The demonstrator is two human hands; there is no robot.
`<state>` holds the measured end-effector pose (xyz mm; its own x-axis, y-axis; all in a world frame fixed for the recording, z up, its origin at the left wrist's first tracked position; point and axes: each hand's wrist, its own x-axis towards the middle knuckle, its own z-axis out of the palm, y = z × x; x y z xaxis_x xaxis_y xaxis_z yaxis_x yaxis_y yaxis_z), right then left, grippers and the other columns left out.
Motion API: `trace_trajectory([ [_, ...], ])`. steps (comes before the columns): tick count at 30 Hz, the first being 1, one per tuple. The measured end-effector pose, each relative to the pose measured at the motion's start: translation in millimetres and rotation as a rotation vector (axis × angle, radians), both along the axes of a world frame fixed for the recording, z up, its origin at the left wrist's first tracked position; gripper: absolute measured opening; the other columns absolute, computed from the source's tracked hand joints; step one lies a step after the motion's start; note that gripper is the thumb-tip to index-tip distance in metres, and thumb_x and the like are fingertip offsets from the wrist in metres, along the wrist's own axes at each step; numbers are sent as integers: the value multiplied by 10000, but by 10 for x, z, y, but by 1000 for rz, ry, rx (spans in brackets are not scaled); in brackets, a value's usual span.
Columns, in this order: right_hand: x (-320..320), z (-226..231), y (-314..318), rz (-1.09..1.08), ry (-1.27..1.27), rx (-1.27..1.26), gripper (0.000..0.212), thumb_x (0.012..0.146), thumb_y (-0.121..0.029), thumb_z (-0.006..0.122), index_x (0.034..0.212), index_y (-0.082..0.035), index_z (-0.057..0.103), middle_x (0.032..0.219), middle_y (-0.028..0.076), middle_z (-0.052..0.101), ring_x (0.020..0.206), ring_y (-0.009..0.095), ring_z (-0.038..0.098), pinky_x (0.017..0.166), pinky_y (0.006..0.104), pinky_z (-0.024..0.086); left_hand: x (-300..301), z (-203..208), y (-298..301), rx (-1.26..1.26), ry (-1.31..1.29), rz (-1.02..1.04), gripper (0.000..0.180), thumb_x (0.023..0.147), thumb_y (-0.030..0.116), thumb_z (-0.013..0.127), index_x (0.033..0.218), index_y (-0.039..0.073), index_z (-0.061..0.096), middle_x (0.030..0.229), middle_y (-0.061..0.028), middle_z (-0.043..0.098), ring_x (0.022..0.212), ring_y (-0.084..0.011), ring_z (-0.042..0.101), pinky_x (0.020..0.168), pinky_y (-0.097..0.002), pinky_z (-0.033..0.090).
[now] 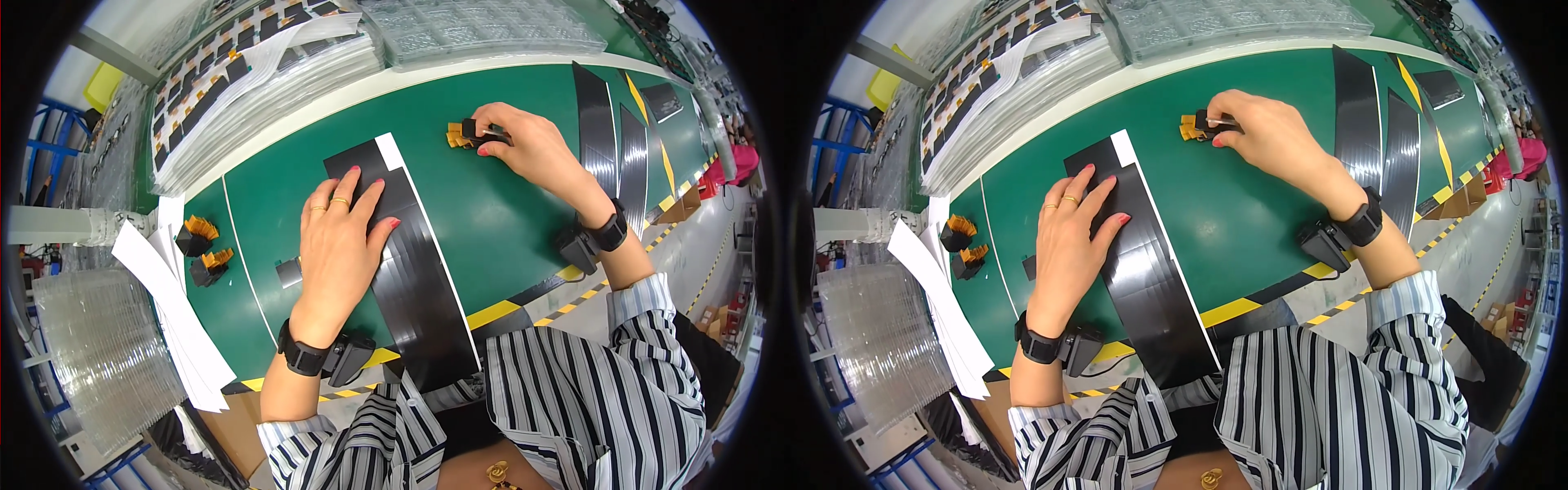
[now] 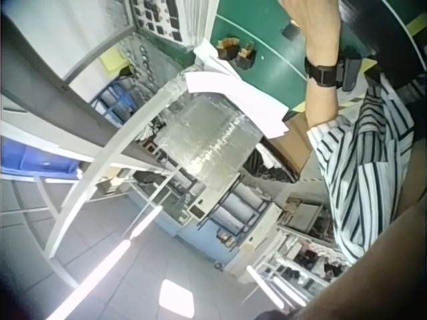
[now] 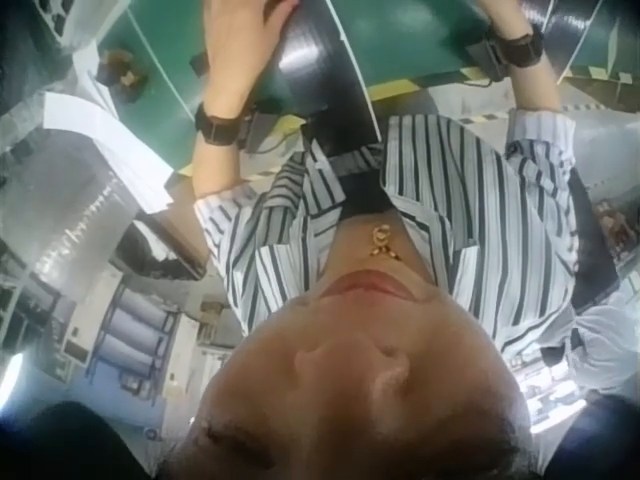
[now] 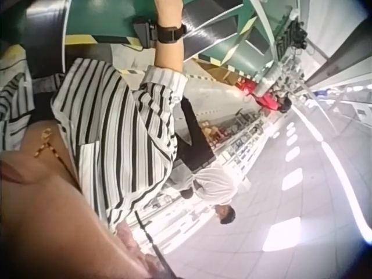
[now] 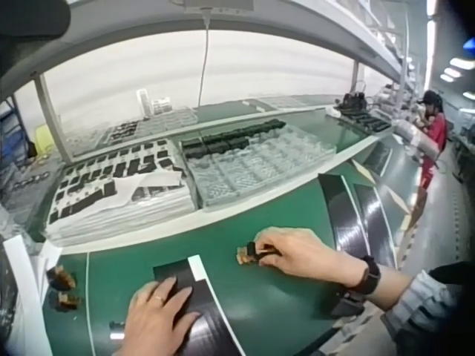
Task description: The person gathers a stack of electronic components and places them into a tray before peeling a small piece of tape from a strip with tweezers. They apply the tape to a component by hand, press it down, and set the finished part aside, repeating the process for several more components.
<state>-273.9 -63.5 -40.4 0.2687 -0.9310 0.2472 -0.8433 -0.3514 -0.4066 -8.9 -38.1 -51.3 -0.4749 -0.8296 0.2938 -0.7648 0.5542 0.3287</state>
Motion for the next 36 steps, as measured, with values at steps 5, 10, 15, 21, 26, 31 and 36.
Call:
trace_trajectory([
  [5,-100,146,86,-56,-88,14,215,727,-123,649,897,-64,532,936,52,587,764,273,560,617,306,447,-85,49,-9,35,-33,2,361,738,181,650,1072,60,586,1214,-109,484,1102,-323,420,920,-376,351],
  [10,-672,304,362,-444,298,-181,257,771,-241,614,929,-48,553,933,117,585,756,295,579,610,342,460,10,-38,-5,42,-45,-1,360,744,155,640,1084,55,576,1219,-110,479,1106,-318,419,916,-375,359],
  [15,-1642,-96,1023,-928,646,166,453,830,-463,471,927,-34,578,844,179,589,746,337,587,628,405,462,-89,20,17,43,-54,-10,358,754,140,631,1095,50,567,1225,-115,472,1109,-314,418,918,-378,360],
  [21,-1971,-365,614,-1042,511,-12,574,789,-570,457,851,-15,593,795,186,607,727,354,603,623,405,490,-84,-36,-16,22,-75,-9,354,763,141,625,1098,45,563,1232,-115,465,1115,-313,414,924,-379,358],
  [26,-1729,-64,269,-965,368,214,647,735,-639,476,1023,-68,572,1034,181,572,818,364,586,690,418,473,-89,-65,-31,21,-81,3,353,761,156,632,1093,50,569,1227,-110,470,1118,-311,414,926,-382,360],
  [31,-1225,-216,440,-713,475,205,677,709,-636,515,1114,-94,551,1157,166,523,887,344,582,738,397,475,-78,-28,20,40,-88,32,353,749,174,650,1077,63,583,1219,-104,478,1114,-314,418,923,-386,363],
  [36,-1996,-239,534,-722,434,108,670,702,-615,542,1135,-103,541,1181,140,498,928,327,573,777,367,466,-111,-42,20,28,-66,9,352,746,176,650,1073,65,587,1213,-108,483,1108,-315,421,923,-385,360],
])
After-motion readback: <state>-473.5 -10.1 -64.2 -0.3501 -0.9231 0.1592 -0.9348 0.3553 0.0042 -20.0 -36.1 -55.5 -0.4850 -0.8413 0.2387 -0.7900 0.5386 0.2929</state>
